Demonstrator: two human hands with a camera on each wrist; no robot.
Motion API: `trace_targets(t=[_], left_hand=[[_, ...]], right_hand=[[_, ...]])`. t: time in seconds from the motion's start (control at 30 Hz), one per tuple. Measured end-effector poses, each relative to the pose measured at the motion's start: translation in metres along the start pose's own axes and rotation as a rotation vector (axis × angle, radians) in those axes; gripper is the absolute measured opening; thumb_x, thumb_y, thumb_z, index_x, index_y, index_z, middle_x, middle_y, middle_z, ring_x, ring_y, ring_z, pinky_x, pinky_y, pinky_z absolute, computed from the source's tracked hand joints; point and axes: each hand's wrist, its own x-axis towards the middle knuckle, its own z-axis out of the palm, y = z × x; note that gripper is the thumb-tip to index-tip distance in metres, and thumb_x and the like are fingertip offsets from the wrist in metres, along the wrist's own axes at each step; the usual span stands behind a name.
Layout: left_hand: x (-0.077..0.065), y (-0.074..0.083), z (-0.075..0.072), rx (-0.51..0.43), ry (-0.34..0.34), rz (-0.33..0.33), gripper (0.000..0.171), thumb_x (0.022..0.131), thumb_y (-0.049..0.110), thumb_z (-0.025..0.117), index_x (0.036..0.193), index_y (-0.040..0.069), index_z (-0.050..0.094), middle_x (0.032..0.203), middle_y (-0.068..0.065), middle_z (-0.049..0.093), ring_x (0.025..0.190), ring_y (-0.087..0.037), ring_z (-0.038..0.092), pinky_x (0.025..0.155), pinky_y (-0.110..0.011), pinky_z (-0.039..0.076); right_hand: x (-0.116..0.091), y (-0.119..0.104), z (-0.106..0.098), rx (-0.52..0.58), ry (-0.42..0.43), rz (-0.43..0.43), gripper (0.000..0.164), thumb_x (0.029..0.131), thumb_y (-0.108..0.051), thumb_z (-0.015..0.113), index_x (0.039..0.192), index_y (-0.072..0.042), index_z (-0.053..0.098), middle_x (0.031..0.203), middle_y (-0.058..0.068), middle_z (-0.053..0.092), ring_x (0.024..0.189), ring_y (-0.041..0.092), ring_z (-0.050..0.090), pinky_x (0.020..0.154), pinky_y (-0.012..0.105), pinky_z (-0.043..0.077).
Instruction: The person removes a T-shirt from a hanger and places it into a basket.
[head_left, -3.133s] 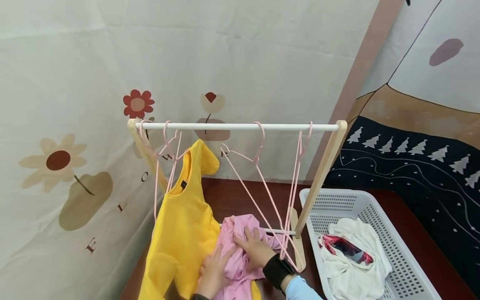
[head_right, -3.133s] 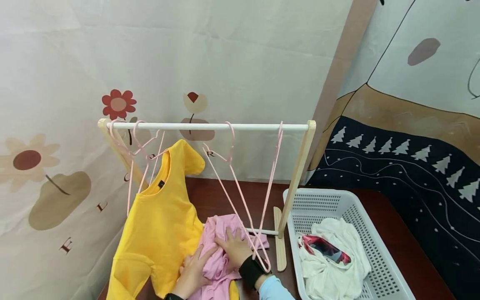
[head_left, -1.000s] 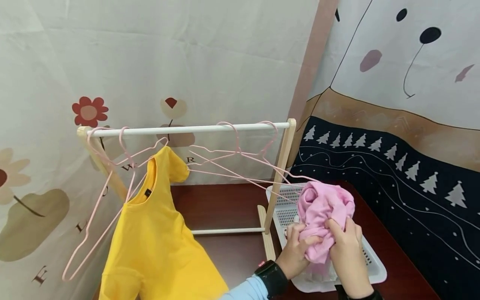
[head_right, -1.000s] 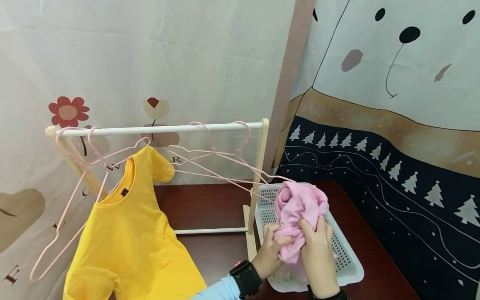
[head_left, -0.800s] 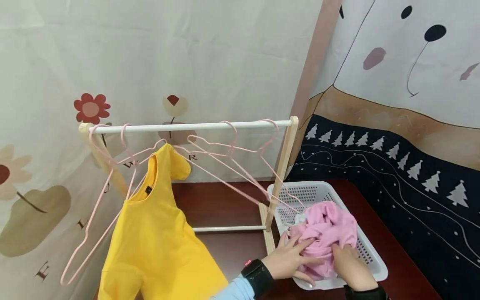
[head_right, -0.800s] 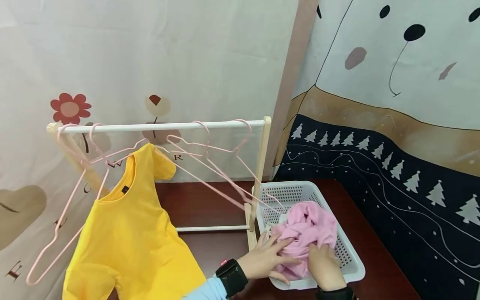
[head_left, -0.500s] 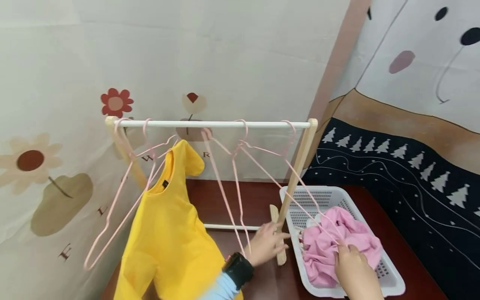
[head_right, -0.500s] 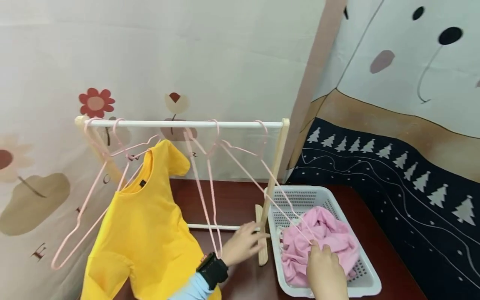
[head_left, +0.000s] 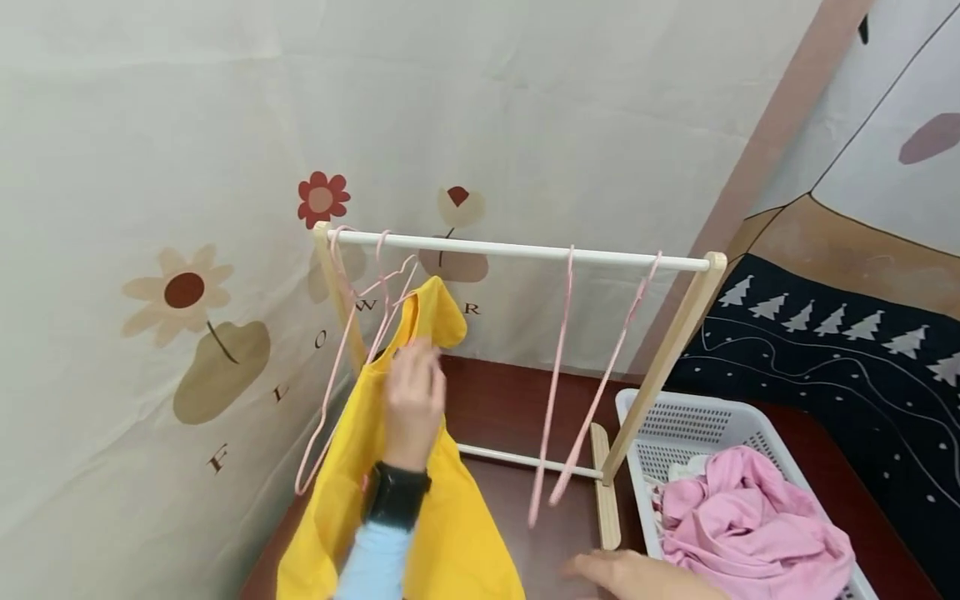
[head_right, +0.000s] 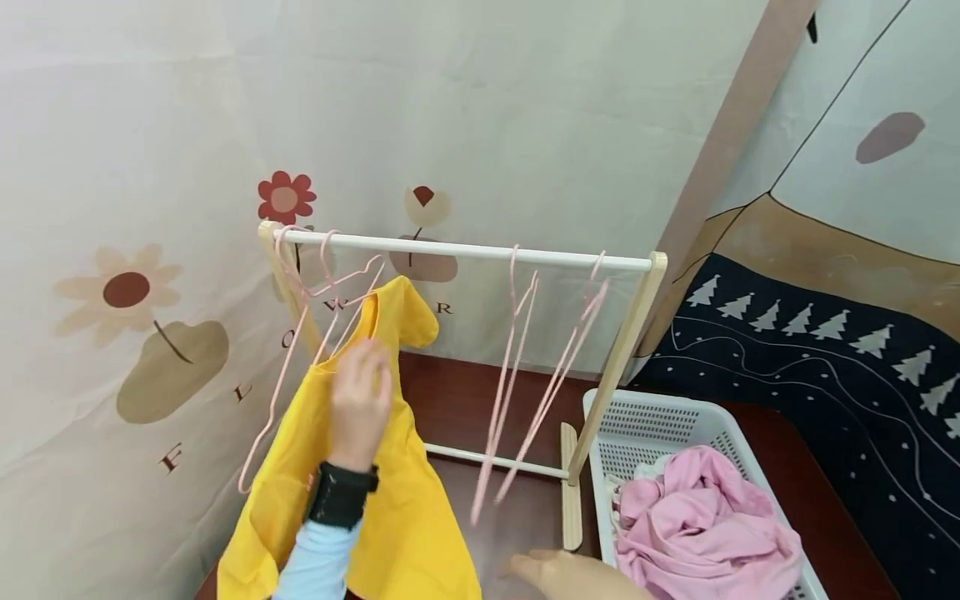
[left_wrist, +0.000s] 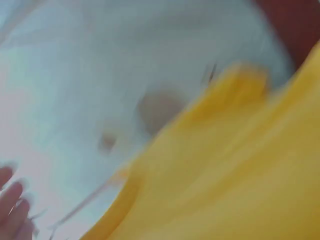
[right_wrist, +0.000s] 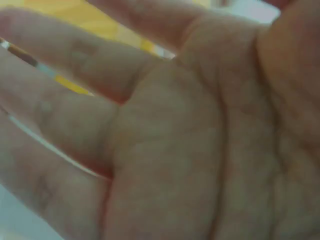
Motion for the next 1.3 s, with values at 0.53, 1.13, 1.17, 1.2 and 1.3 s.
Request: trace_targets(t=[0.53, 1.13, 1.17, 1.2, 1.3], left_hand=[[0.078, -0.007, -0.037, 0.031, -0.222, -0.484, 0.027, 0.096, 0.023, 0.050, 0.091, -0.001, 0.061, 0.073, -0.013, 0.067, 0.059, -0.029, 0.060, 0.051, -0.037, 0.044], [0.032, 0.044, -0.104, -0.182, -0.054, -0.432, 0.016, 0.088, 0.019, 0.061, 0.082, 0.004, 0.064, 0.066, -0.004, 0.065, 0.042, -0.002, 0.023, 0.039, -0.017, 0.024], [0.032, 0.045, -0.105, -0.195, -0.056, -0.430, 0.016, 0.088, 0.020, 0.061, 0.083, 0.005, 0.064, 0.066, -0.004, 0.065, 0.041, -0.003, 0.023, 0.038, -0.017, 0.024], [0.032, 0.045, -0.106, -0.205, -0.058, -0.424, 0.016, 0.088, 0.019, 0.061, 0.083, 0.005, 0.064, 0.066, -0.004, 0.065, 0.041, -0.003, 0.023, 0.038, -0.017, 0.023], [0.034, 0.047, -0.108, -0.224, -0.078, -0.428, 0.016, 0.088, 0.020, 0.061, 0.083, 0.005, 0.065, 0.066, -0.004, 0.066, 0.041, -0.003, 0.022, 0.038, -0.018, 0.023]], right_hand=[[0.083, -0.033, -0.097, -0.021, 0.460, -0.180, 0.016, 0.094, -0.019, 0.053, 0.104, -0.019, 0.065, 0.087, -0.011, 0.068, 0.081, -0.001, 0.063, 0.073, 0.017, 0.051], [0.186, -0.020, -0.141, -0.647, 0.482, -0.098, 0.047, 0.094, -0.026, 0.053, 0.138, -0.014, 0.044, 0.142, 0.008, 0.047, 0.135, 0.024, 0.038, 0.114, 0.046, 0.025], [0.189, -0.018, -0.144, -0.685, 0.474, -0.109, 0.046, 0.093, -0.029, 0.053, 0.137, -0.018, 0.046, 0.141, 0.006, 0.048, 0.136, 0.024, 0.037, 0.114, 0.050, 0.019], [0.190, -0.016, -0.147, -0.702, 0.465, -0.132, 0.044, 0.093, -0.030, 0.053, 0.135, -0.019, 0.048, 0.139, 0.004, 0.050, 0.136, 0.023, 0.037, 0.115, 0.054, 0.013], [0.192, -0.011, -0.155, -0.574, 0.454, -0.213, 0.030, 0.092, -0.029, 0.054, 0.120, -0.020, 0.061, 0.121, -0.003, 0.063, 0.124, 0.017, 0.050, 0.115, 0.056, 0.007]])
